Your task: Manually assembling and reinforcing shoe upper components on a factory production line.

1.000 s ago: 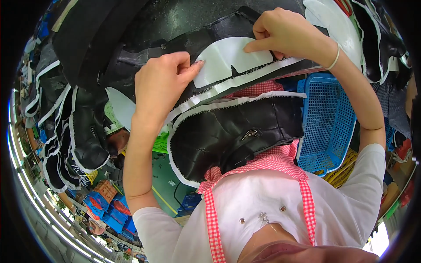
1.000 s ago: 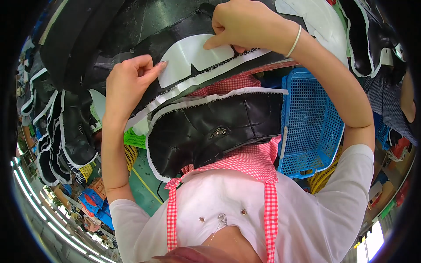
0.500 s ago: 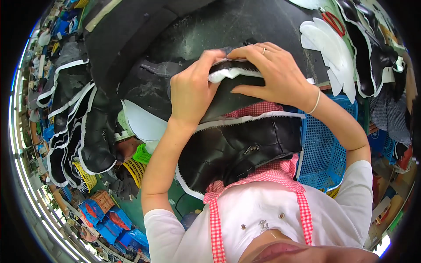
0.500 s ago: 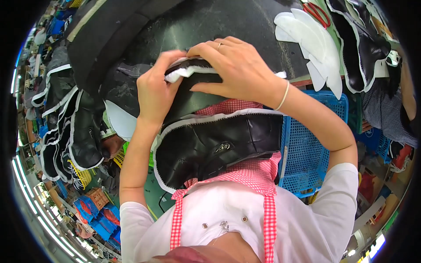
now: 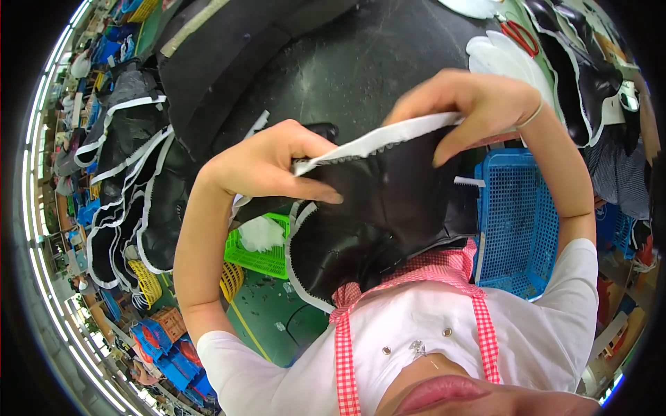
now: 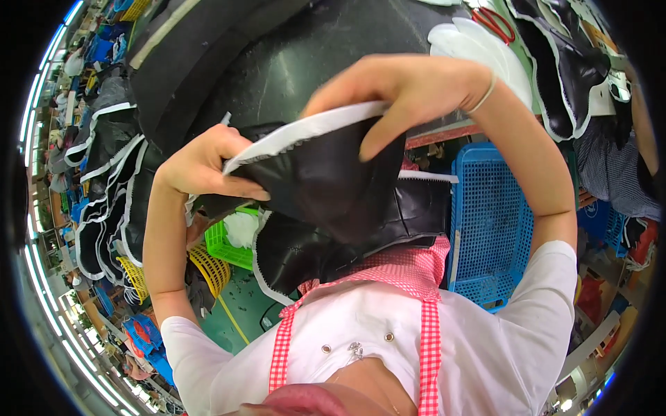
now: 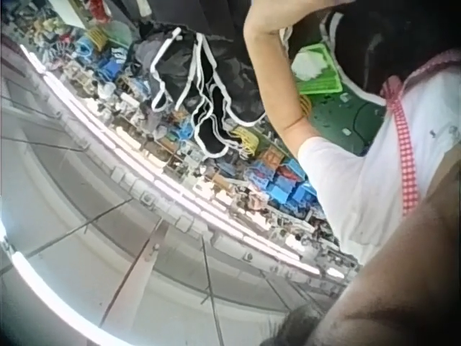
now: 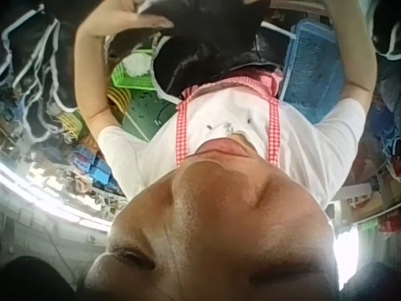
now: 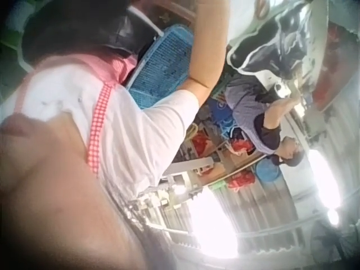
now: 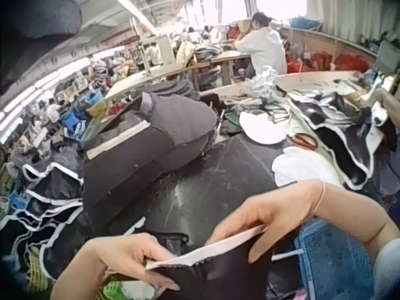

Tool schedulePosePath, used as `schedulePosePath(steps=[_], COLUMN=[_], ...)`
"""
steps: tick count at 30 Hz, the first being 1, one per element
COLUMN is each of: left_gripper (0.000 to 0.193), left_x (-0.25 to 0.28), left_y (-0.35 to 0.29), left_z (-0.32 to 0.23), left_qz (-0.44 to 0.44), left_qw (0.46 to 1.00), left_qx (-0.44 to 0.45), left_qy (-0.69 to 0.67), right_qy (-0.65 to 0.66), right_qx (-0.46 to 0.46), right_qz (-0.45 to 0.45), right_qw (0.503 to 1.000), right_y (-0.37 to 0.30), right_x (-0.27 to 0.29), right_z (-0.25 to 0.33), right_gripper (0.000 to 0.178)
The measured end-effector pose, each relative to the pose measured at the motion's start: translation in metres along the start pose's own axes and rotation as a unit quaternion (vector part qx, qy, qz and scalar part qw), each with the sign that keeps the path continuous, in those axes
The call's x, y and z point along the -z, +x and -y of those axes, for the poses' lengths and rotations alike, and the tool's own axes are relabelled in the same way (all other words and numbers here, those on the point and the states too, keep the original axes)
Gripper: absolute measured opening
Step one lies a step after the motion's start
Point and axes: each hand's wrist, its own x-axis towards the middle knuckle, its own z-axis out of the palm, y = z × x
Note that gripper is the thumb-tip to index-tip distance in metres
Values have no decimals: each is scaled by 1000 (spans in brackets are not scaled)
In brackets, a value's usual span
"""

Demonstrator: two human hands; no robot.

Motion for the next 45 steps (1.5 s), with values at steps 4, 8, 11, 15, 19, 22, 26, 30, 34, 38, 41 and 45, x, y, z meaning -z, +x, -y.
schedulePosePath(steps=[4,8,11,15,19,22,26,30,34,38,41,45], left_gripper=[26,30,30,34,65,84,38,14,15,14,12,14], left_x=[8,4,-17,-21,-7,11,-1,-19,-35,-38,-43,-21], left_y=[-23,3,36,52,29,6,2,4,6,3,8,13], left_z=[-18,-11,-36,-53,-48,-47,-66,-48,-53,-48,-45,-26], left_qz=[-244,-411,-479,-475,-417,-578,-393,-434,-458,-470,-456,-393], left_qw=[948,865,826,828,876,778,874,886,868,847,856,878], left_qx=[-38,-126,-133,-146,-179,-234,-149,-151,-161,-168,-187,-175], left_qy=[-202,-260,-265,-261,-164,80,242,58,110,180,154,211], right_qy=[97,169,72,63,4,-51,-316,-161,-313,-341,-333,-324], right_qx=[77,134,186,186,258,147,162,155,215,279,282,178], right_qz=[-262,-227,-320,-455,-493,-419,-275,-413,-495,-505,-505,-459], right_qw=[957,950,926,869,831,894,894,883,781,742,745,808], right_y=[-60,-30,-3,7,2,-13,-8,2,24,32,37,27], right_x=[47,18,-7,-11,-6,-13,-30,-53,-59,-62,-63,-61], right_z=[-4,-7,6,24,29,45,52,57,44,41,32,32], right_gripper=[82,89,69,29,18,16,19,28,40,33,28,18])
